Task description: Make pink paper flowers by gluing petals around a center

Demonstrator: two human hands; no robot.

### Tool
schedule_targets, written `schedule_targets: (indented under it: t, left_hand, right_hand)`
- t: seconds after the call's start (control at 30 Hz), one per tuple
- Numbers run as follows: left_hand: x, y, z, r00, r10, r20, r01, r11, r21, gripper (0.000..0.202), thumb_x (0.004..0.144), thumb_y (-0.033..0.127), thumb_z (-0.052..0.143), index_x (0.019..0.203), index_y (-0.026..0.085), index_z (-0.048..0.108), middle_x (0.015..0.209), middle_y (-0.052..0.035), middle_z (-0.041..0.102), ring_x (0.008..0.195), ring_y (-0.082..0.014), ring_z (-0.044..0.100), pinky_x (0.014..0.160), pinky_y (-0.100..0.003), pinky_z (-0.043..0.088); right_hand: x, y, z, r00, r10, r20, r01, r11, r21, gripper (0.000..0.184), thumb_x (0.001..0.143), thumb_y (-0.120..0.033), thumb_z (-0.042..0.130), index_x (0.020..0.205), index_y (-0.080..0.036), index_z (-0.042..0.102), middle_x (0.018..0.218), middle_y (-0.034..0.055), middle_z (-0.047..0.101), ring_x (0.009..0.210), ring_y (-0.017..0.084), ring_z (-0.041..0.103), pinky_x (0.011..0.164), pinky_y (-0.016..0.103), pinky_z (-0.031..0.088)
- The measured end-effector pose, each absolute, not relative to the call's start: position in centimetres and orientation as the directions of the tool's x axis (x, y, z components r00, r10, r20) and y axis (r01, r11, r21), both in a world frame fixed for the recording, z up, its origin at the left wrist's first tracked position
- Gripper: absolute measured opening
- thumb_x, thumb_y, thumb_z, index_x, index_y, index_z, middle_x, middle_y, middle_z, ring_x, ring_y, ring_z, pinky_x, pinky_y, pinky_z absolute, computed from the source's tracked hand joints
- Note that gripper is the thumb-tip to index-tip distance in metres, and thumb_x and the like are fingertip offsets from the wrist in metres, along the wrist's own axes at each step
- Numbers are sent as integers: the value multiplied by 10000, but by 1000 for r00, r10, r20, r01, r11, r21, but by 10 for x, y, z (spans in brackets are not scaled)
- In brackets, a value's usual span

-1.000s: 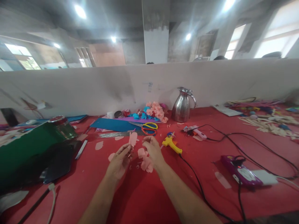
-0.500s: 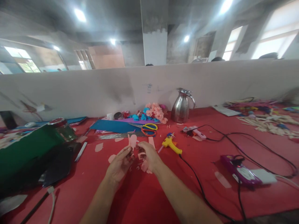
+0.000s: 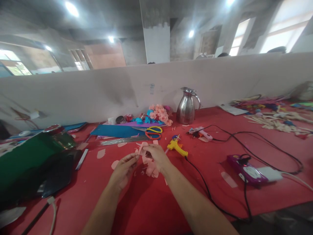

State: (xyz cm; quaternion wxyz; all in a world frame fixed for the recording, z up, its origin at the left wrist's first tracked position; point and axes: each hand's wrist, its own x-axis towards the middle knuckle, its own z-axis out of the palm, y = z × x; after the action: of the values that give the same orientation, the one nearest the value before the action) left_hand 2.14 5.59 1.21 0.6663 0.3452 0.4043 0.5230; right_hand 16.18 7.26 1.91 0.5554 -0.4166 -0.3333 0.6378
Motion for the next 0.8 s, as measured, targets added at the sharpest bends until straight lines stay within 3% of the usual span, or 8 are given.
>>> schedule_targets:
  t: [0.43, 0.6, 0.8]
  left_hand:
    - [21, 54, 11, 167, 967, -194, -406, 247, 880, 212, 560, 213, 788, 740, 153, 691, 680, -9, 669, 602, -93, 595, 598, -185, 454]
    - [19, 56, 16, 140, 953, -269, -475, 303, 826, 246, 601, 314, 767, 758, 140, 693, 732, -18, 661, 620, -86, 572, 565, -179, 443]
    - [18, 56, 9, 243, 930, -275, -439, 358, 824, 187, 582, 245, 789, 690, 149, 671, 614, 11, 619, 541, -76, 538, 564, -192, 442]
  right_hand:
    - [165, 69, 21, -49, 999, -15, -305, -29, -952, 185, 593, -337, 670, 583, -161, 614, 546, -25, 545, 521, 91, 431, 542, 242, 309]
    - [168, 70, 19, -86, 996, -32, -296, -57, -954, 186, 603, -335, 691, 591, -169, 611, 549, -32, 549, 532, 97, 447, 564, 244, 332]
    - [168, 70, 20, -181, 983, -35, -346, -97, -933, 213, 580, -345, 718, 580, -168, 600, 539, -28, 546, 543, 113, 485, 599, 264, 368]
